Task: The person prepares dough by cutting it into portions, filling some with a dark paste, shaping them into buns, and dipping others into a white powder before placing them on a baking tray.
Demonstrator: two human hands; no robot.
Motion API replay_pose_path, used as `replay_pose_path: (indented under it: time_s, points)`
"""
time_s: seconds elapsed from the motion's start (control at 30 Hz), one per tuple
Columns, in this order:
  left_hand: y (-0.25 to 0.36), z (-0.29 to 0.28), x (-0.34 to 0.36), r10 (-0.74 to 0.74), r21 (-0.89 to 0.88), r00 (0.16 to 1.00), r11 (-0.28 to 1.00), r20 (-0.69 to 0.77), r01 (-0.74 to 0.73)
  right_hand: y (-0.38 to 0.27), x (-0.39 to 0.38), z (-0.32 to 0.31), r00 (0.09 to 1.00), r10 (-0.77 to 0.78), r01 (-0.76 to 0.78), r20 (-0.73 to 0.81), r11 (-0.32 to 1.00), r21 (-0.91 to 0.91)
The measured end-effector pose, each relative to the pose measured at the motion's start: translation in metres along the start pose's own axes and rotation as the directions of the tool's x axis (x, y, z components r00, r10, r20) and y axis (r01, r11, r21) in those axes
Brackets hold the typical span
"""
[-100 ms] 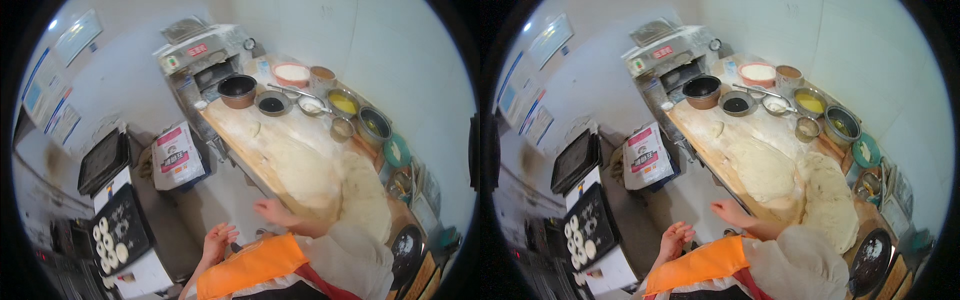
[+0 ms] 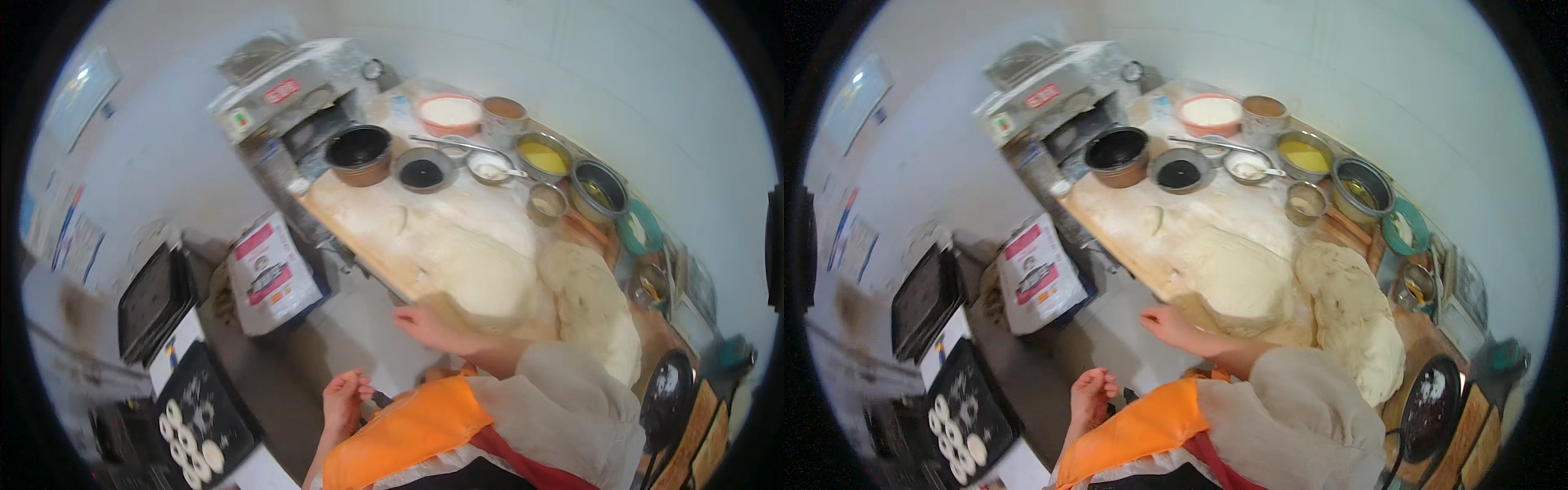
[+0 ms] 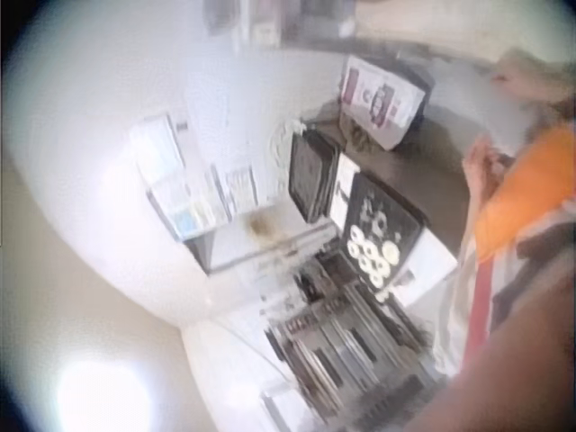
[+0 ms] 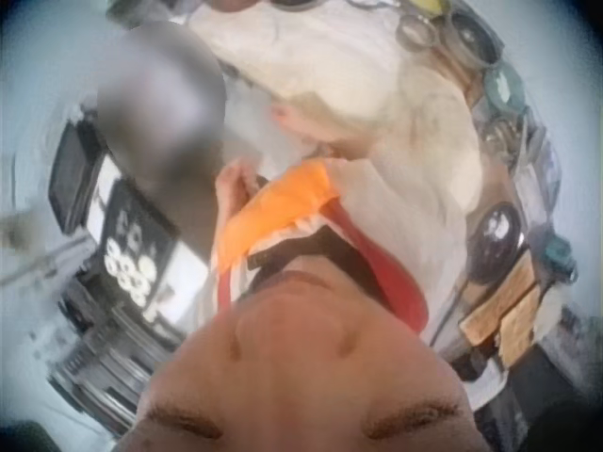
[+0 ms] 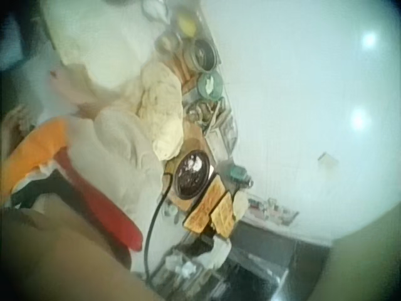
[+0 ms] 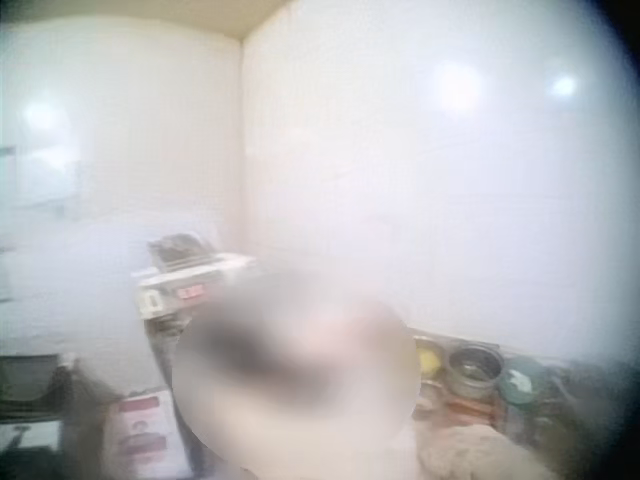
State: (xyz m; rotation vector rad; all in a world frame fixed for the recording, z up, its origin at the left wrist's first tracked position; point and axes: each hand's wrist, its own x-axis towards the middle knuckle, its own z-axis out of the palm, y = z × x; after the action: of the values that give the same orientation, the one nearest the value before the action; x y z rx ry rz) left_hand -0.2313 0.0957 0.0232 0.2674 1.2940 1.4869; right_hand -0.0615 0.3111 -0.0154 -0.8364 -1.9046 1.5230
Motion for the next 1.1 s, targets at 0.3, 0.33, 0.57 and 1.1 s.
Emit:
replay_pose_path:
  time_s: [0.3, 0.33, 0.57, 1.1]
  points:
    - [0.018, -0.021, 0.244, -0.387, 0.008, 0.915, 0.921, 0.114, 0.389, 0.054, 0.141, -0.056, 0.86, -0.093, -0.055, -0.502, 0.961, -0.272]
    - [0.037, -0.014, 0.273, -0.414, 0.055, 0.901, 0.91, 0.131, 0.41, 0.062, 0.148, -0.066, 0.817, -0.054, -0.11, -0.574, 0.963, -0.248]
    - [0.109, 0.107, 0.414, -0.4, 0.42, 0.798, 0.884, 0.45, 0.206, 0.056, 0.097, -0.141, 0.329, 0.179, -0.35, -0.927, 0.935, 0.057]
    - [0.042, 0.245, 0.397, -0.663, 0.622, 0.535, 0.726, 0.523, 0.293, 0.025, -0.195, -0.384, -0.675, 0.195, -0.012, -0.712, 0.961, 0.275]
